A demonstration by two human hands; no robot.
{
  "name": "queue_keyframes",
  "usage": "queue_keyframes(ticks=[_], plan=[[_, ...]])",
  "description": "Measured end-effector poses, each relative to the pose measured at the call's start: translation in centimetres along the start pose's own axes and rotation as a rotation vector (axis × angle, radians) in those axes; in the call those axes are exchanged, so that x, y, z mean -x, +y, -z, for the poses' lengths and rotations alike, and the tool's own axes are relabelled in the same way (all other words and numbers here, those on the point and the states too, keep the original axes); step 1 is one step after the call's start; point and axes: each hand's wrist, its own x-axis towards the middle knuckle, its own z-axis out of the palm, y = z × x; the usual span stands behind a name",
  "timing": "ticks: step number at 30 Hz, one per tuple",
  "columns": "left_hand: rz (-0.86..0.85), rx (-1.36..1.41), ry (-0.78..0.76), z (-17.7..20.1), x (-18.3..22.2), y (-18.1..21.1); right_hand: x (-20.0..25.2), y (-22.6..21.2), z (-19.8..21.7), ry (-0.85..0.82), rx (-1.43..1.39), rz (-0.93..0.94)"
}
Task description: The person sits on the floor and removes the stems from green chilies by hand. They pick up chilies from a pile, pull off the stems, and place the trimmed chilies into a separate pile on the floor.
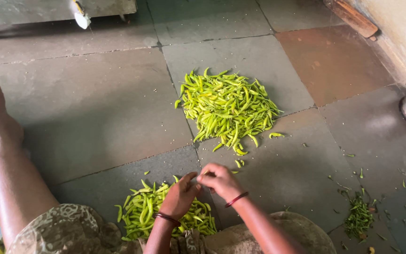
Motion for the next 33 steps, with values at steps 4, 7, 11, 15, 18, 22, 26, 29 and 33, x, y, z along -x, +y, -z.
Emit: queue_keyframes(ticks=[4,7,11,15,18,22,26,29,33], plan=[[0.255,0.055,-0.085,-0.6,0.1,0.3,0.6,0.6,-1.7,0.274,0.53,0.601],[0.302,-0.037,-0.158,-0.1,0.1,0.2,-1.4,2.7,1.5,0.387,0.627,0.723],[-0.068,-0.478,-0.218,0.6,0.7,-0.9,-1.6,6.3,16.0,0.627,0.681,0.622],[-0.064,-0.379,-0.096,1.4,0.6,-1.6,6.5,10.4,29.8,0.785,0.959,-0.111],[-0.083,-0.286,0.023,1.6,0.3,-1.6,5.8,11.4,29.4,0.71,1.011,-0.118],[-0.021,-0.261,0.087,1.9,0.5,-0.9,-5.1,10.5,18.9,0.505,0.614,0.05],[0.018,-0.268,0.143,2.7,0.8,0.3,-10.6,10.8,11.2,0.582,0.873,0.456],[-0.02,-0.206,0.164,3.2,0.9,1.0,-10.2,11.6,9.0,0.452,0.772,0.268],[0.042,-0.224,0.188,3.1,1.3,0.8,-6.7,11.4,10.3,0.342,0.414,0.124]])
